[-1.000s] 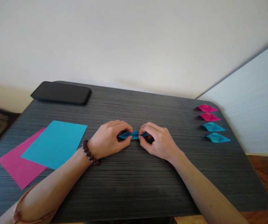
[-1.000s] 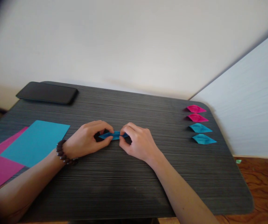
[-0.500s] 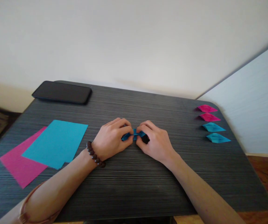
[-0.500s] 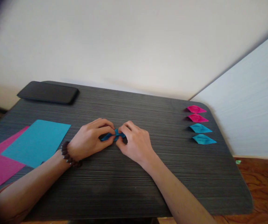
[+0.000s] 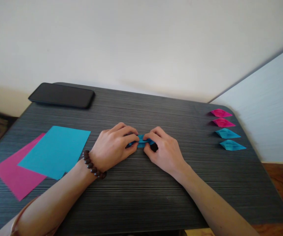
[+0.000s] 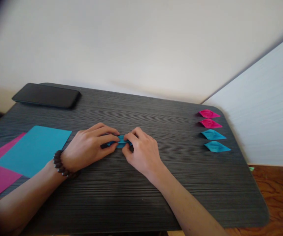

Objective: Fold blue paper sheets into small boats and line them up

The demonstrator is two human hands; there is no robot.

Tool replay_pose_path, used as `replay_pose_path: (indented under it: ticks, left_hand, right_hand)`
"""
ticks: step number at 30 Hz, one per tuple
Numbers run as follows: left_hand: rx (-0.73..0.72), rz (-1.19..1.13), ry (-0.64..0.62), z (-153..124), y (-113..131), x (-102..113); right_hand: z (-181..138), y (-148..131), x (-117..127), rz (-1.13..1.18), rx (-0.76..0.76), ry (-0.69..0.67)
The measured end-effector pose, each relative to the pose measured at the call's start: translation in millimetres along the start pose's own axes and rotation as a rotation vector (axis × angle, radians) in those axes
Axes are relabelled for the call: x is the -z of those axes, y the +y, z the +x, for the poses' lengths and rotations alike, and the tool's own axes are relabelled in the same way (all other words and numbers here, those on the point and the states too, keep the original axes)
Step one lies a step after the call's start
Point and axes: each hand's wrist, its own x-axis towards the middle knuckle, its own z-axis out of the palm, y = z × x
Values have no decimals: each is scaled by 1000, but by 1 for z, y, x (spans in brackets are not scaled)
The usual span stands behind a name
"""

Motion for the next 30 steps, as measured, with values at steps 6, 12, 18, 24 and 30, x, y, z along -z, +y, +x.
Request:
replay_pose_path:
  ticks: [6, 12, 18, 24, 30]
  left_hand:
    - [17, -21, -1, -1, 0, -2]
    - [43, -100, 7, -1, -5, -7]
    - [51, -106, 4, 1, -4, -7]
    - [63, -59, -18, 1, 4, -5]
    - [31, -58, -29, 1, 3, -4]
  right_hand:
    - [0, 3, -4, 25, 36, 22]
    - [0, 5, -5, 59, 41, 45]
    - [1, 6, -5, 73, 45, 43]
    - [1, 7, -4, 91, 55, 41]
    - [2, 11, -3, 115, 81, 36]
